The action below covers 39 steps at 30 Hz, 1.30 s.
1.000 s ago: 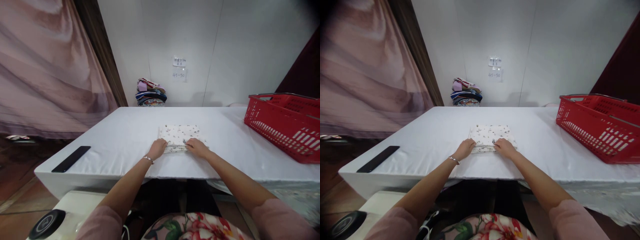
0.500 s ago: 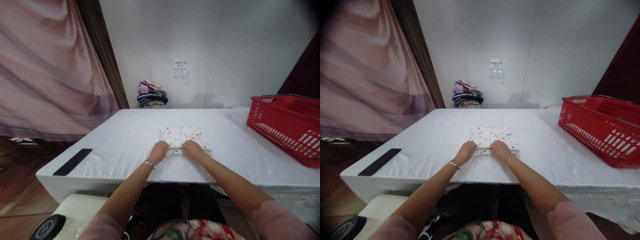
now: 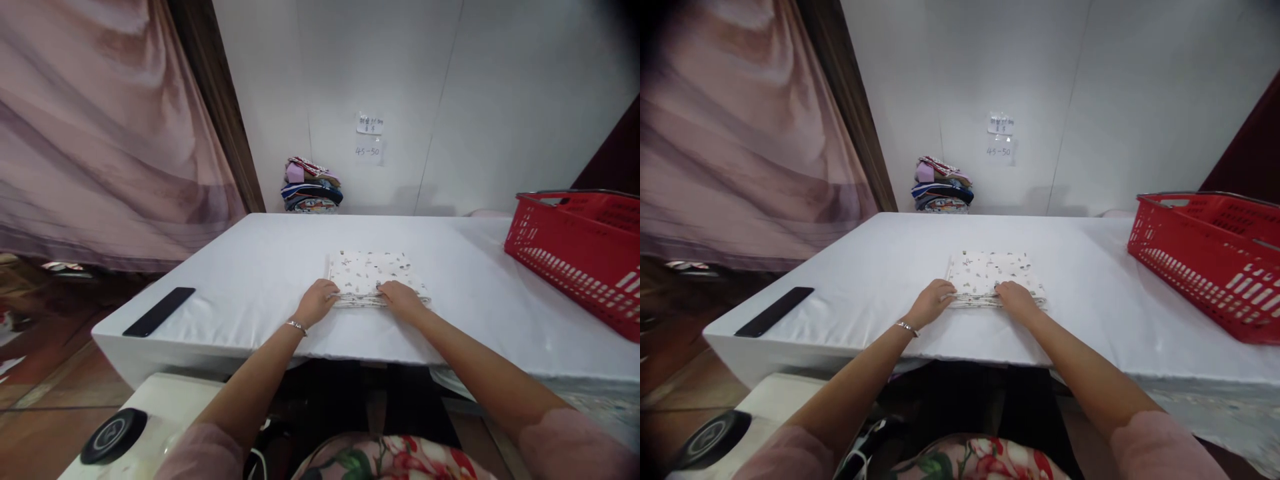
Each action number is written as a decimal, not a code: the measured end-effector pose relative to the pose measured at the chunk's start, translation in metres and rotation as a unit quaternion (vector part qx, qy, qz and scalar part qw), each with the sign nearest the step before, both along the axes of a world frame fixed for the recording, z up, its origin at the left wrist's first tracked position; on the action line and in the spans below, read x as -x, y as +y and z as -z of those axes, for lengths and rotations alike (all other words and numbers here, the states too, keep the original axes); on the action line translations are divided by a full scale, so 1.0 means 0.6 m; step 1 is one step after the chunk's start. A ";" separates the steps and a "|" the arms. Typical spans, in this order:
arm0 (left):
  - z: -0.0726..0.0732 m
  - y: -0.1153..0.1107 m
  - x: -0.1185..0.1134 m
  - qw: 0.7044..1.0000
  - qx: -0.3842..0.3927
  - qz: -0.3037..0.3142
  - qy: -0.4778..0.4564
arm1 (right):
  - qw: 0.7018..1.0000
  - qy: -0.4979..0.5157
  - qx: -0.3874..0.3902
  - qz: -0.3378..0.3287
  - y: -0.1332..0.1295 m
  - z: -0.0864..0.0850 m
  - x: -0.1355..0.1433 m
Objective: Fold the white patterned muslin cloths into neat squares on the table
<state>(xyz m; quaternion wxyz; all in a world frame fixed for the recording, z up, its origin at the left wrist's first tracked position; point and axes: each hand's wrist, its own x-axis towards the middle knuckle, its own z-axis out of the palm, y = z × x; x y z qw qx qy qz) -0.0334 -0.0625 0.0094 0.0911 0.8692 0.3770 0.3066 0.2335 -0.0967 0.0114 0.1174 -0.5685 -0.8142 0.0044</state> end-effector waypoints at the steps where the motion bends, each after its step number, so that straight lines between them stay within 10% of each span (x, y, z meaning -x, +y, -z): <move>1: -0.002 0.000 0.001 1.000 0.011 -0.002 -0.005 | 1.000 0.000 -0.007 -0.006 0.000 0.001 -0.002; 39: -0.001 -0.018 0.008 0.998 0.017 -0.028 0.048 | 0.996 0.068 -0.022 -0.053 -0.023 0.004 -0.017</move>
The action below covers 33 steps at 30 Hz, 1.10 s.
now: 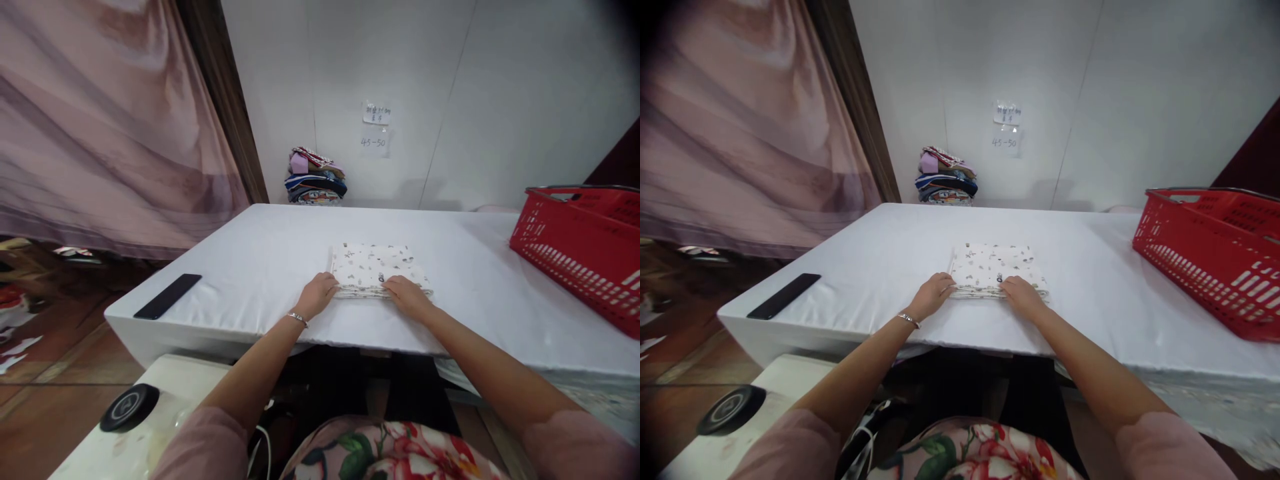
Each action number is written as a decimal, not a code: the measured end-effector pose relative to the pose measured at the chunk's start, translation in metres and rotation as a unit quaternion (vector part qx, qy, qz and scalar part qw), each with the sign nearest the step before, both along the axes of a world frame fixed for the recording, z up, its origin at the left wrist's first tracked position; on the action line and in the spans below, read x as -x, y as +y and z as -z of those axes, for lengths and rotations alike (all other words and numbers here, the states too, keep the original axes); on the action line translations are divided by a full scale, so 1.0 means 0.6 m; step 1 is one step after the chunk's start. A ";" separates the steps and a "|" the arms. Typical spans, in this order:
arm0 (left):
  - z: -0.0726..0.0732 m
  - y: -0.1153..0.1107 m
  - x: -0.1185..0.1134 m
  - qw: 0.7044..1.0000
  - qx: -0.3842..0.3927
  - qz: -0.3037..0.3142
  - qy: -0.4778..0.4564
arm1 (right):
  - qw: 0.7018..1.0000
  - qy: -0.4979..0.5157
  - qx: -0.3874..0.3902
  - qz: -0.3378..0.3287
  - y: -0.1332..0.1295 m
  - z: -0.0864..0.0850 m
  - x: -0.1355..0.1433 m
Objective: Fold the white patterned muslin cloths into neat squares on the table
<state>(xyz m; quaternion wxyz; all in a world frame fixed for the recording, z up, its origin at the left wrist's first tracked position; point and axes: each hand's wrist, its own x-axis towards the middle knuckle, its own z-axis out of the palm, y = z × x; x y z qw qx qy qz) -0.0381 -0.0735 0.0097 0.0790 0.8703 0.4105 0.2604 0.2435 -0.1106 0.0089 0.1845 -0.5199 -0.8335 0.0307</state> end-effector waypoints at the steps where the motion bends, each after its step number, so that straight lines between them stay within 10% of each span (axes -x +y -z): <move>1: 0.001 0.000 0.000 1.000 0.000 -0.007 -0.003 | 1.000 0.000 0.003 -0.001 0.000 -0.002 0.001; 33: -0.053 0.004 -0.002 0.979 -0.047 -0.004 0.199 | 0.998 0.039 -0.006 -0.040 0.006 0.012 -0.012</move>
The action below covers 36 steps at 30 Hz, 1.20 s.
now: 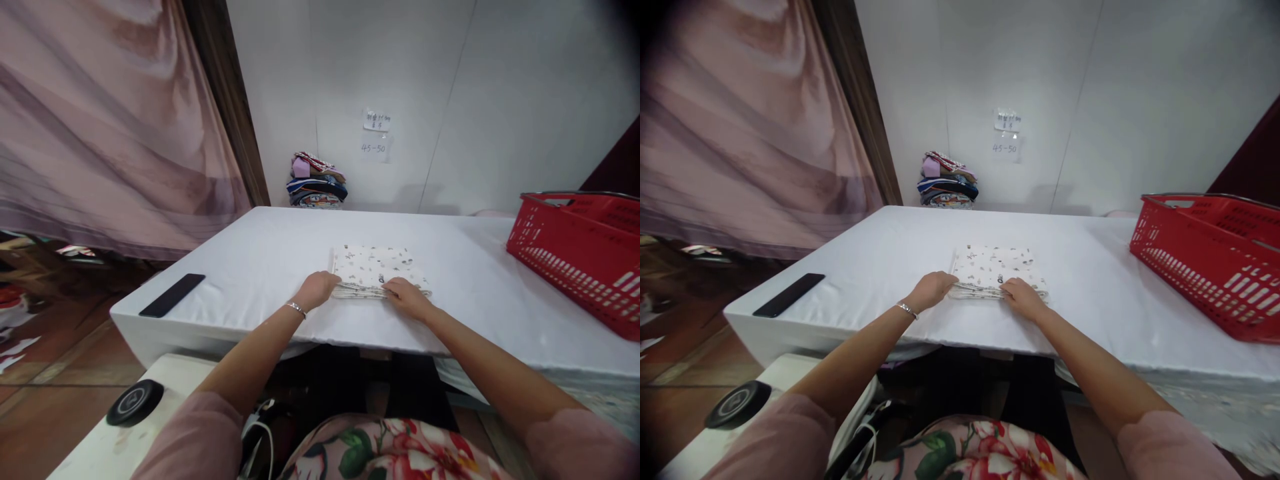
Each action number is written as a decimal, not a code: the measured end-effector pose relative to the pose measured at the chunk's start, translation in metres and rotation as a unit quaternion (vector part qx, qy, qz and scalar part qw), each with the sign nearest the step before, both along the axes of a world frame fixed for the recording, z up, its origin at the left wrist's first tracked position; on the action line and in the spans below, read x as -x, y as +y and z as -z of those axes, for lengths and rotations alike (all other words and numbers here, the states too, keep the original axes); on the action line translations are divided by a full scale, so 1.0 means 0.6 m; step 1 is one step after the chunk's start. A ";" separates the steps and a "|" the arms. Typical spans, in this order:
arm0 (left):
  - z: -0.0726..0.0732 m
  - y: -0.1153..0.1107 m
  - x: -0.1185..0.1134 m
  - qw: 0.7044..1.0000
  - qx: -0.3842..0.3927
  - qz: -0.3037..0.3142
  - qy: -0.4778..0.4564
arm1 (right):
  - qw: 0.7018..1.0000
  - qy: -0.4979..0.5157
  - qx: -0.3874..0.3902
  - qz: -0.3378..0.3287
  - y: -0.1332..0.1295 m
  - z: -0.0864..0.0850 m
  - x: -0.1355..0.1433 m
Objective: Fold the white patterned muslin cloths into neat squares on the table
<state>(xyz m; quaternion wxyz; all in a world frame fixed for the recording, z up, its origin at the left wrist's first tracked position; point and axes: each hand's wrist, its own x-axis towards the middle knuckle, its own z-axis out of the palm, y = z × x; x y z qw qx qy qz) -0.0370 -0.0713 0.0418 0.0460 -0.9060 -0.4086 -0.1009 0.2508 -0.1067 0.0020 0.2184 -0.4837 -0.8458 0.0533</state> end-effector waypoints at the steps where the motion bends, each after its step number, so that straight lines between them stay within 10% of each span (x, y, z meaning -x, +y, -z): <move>1: 0.004 0.001 0.000 1.000 -0.014 0.001 -0.004 | 1.000 -0.001 -0.001 0.001 0.000 0.000 0.000; 11: 0.056 -0.002 0.006 0.993 0.004 0.015 -0.118 | 1.000 0.020 0.007 0.010 -0.005 0.002 0.001; 36: 0.008 -0.008 -0.017 0.997 -0.073 -0.006 0.029 | 0.999 0.004 0.029 0.017 -0.012 -0.014 -0.007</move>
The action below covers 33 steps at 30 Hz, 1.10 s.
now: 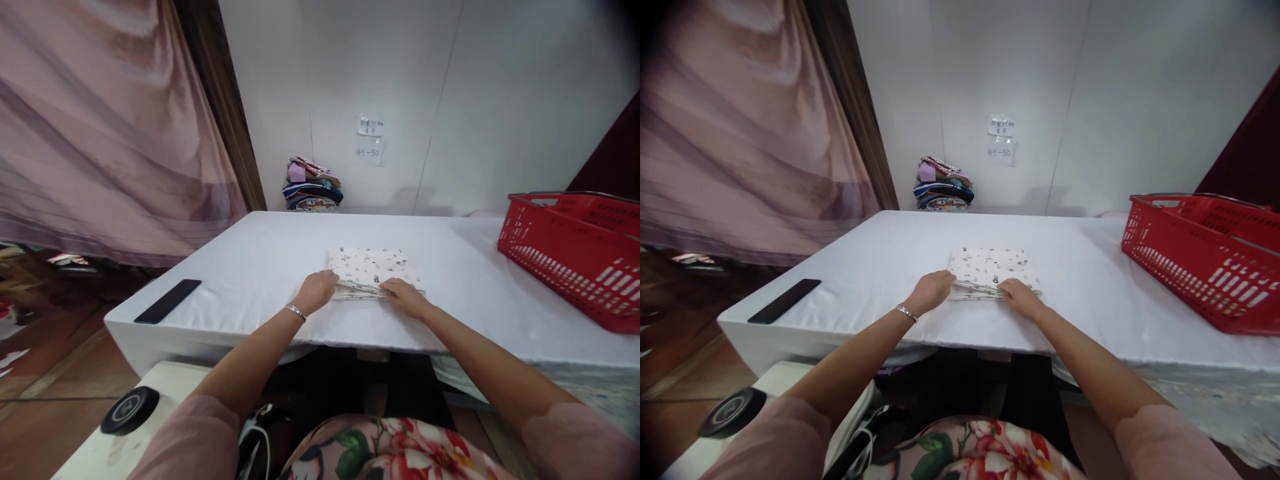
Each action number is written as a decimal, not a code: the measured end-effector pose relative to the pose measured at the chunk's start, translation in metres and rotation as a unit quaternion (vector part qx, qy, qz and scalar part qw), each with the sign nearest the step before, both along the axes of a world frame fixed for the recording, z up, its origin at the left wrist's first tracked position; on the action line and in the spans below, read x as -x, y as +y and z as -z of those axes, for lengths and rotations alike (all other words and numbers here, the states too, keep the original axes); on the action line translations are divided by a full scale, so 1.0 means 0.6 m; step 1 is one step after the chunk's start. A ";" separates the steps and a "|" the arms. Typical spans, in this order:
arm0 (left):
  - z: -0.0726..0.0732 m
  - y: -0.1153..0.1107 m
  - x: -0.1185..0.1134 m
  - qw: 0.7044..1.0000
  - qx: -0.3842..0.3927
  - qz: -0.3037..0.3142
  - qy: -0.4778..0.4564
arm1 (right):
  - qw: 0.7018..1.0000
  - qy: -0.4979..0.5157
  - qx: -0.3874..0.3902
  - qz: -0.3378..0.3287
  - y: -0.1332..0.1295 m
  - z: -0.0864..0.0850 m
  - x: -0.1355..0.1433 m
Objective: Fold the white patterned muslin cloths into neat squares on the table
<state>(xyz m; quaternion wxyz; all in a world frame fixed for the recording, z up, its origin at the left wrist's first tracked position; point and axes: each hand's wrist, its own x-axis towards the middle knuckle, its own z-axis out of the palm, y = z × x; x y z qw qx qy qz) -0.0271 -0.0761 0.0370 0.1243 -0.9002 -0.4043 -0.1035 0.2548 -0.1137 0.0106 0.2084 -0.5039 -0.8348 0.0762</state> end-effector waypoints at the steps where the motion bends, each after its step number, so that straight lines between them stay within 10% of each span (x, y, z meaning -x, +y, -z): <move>1: 0.001 -0.002 0.001 1.000 -0.001 0.005 -0.006 | 1.000 -0.003 -0.005 0.002 -0.001 0.001 -0.001; 33: 0.026 -0.006 -0.014 0.997 -0.023 0.039 -0.054 | 0.979 -0.162 -0.093 0.086 -0.027 0.008 -0.079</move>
